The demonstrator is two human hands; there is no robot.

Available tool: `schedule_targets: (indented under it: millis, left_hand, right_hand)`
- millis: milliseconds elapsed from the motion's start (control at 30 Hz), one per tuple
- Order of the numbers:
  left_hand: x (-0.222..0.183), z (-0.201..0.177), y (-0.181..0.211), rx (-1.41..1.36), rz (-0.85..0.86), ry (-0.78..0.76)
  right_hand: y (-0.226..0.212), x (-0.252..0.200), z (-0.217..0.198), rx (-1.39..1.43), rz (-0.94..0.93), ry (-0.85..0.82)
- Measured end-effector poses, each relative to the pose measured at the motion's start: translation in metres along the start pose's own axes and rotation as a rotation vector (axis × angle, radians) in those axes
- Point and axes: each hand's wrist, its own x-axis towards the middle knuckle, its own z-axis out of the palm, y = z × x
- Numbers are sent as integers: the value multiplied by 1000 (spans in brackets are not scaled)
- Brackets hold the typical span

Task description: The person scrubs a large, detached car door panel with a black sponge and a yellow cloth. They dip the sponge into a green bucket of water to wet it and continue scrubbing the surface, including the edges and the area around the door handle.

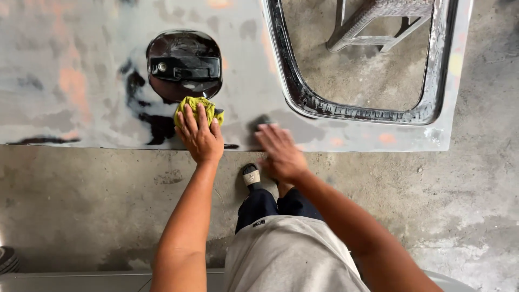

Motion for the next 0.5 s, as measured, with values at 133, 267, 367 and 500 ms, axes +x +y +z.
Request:
schedule_targets:
  millis: [133, 267, 367, 500]
  left_hand:
    - [-6, 8, 8, 8, 3, 28]
    - [-9, 7, 14, 8, -15, 23]
    - [-7, 4, 11, 24, -15, 36]
    - [-8, 6, 12, 19, -2, 18]
  right_hand:
    - [85, -86, -26, -81, 544, -16]
    - [139, -118, 14, -15, 862, 322]
    - [73, -56, 6, -23, 713, 230]
    - [-43, 26, -54, -25, 251, -162]
